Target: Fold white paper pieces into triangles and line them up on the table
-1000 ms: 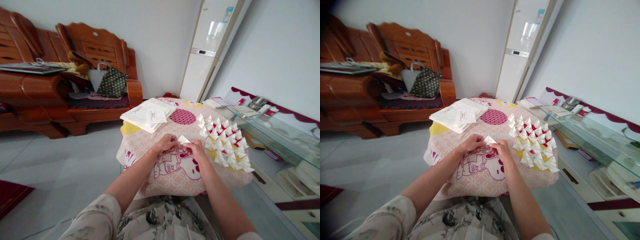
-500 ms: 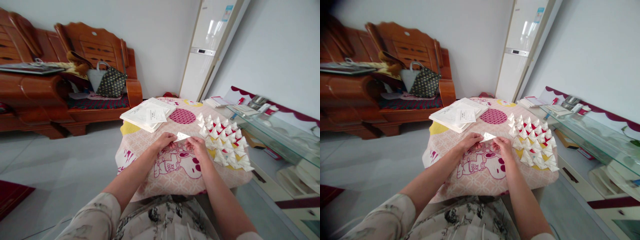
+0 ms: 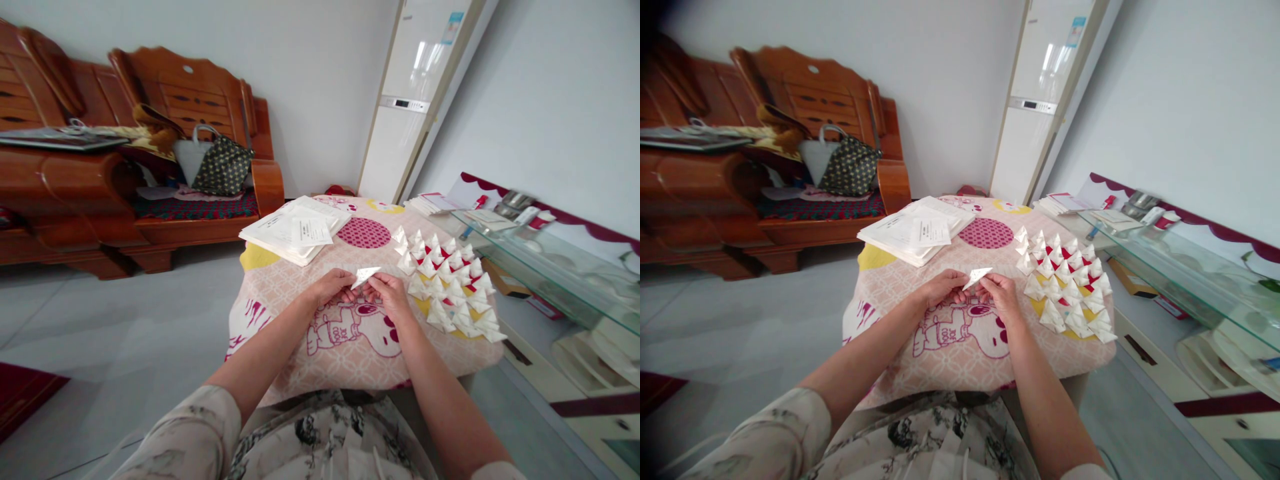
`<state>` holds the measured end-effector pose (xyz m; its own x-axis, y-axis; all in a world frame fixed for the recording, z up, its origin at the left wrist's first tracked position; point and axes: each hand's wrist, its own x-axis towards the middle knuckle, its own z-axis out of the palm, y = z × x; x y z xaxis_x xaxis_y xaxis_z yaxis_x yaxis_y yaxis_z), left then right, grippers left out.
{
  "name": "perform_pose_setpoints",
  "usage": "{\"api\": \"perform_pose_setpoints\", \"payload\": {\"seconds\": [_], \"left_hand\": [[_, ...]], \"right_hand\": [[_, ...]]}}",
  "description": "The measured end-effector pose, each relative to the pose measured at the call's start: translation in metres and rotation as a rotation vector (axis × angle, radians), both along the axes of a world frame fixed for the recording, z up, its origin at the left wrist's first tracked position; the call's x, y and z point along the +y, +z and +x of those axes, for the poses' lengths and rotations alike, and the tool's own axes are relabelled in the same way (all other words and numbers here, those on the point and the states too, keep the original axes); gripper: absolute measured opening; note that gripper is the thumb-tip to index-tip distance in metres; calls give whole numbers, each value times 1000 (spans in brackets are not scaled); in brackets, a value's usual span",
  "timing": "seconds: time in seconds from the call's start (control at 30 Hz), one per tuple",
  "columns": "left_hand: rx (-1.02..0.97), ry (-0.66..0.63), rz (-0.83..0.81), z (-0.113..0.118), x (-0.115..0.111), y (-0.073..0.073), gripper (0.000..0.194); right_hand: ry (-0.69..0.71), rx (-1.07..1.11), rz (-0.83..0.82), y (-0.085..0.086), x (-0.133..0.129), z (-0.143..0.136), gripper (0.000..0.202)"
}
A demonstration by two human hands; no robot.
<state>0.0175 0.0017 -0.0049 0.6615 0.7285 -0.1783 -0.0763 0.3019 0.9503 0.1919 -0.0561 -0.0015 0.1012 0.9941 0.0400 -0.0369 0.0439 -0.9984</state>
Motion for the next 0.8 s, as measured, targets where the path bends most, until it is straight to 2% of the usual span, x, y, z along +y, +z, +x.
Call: {"api": "perform_pose_setpoints", "payload": {"seconds": [0.43, 0.8], "left_hand": [[-4, -19, 17, 1, 1, -3, 28], [-44, -60, 22, 2, 1, -4, 34]], "right_hand": [[43, 57, 44, -5, 2, 1, 31], [83, 85, 49, -4, 3, -1, 26]]}}
